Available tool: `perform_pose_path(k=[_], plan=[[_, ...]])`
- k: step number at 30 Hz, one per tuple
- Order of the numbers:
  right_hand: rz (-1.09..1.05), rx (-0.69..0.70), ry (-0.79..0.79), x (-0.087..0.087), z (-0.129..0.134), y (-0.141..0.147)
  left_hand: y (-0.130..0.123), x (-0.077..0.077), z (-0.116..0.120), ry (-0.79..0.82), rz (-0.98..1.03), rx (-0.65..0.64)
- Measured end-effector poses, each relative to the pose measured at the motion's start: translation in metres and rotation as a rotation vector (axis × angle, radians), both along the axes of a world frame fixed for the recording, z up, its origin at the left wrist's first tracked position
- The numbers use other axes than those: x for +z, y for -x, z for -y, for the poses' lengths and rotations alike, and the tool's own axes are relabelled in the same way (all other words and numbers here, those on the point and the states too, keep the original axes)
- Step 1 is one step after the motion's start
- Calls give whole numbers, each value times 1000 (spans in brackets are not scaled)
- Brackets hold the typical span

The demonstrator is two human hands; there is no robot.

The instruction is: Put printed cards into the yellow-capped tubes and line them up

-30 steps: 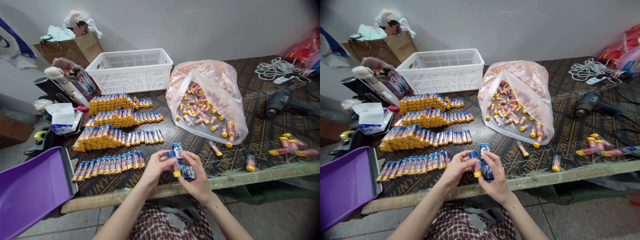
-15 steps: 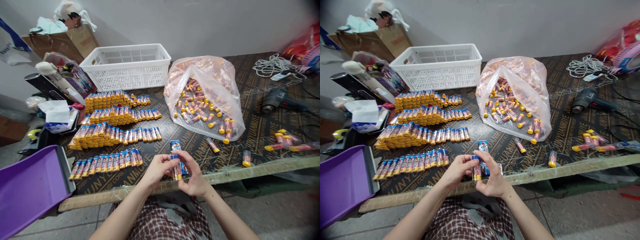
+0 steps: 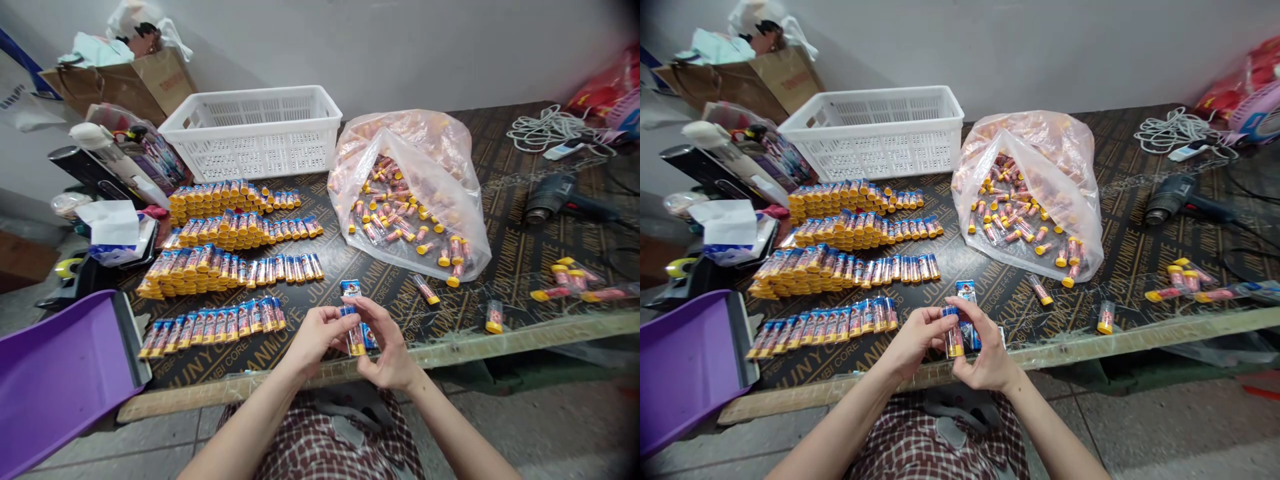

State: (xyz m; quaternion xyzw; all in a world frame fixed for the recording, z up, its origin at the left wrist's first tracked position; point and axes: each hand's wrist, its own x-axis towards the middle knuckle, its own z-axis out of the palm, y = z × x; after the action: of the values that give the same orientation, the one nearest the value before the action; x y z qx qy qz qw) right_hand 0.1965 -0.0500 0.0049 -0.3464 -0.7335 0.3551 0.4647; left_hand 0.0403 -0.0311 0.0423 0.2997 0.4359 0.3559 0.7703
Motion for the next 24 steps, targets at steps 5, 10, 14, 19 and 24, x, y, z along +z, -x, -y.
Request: perform_pose_path(k=[5, 10, 14, 19, 24], plan=[[-22, -8, -4, 0, -2, 2, -4, 1, 3, 4, -10, 23], [14, 5, 38, 2, -9, -1, -2, -1, -13, -79, -99, 55], [11, -129, 55, 0, -19, -16, 7, -8, -73, -356, -561, 96], [86, -368, 61, -3, -25, -41, 5, -23, -140, -569, -1360, -23], [346, -595, -42, -11, -34, -73, -4, -29, -145, -650, -1592, -180]])
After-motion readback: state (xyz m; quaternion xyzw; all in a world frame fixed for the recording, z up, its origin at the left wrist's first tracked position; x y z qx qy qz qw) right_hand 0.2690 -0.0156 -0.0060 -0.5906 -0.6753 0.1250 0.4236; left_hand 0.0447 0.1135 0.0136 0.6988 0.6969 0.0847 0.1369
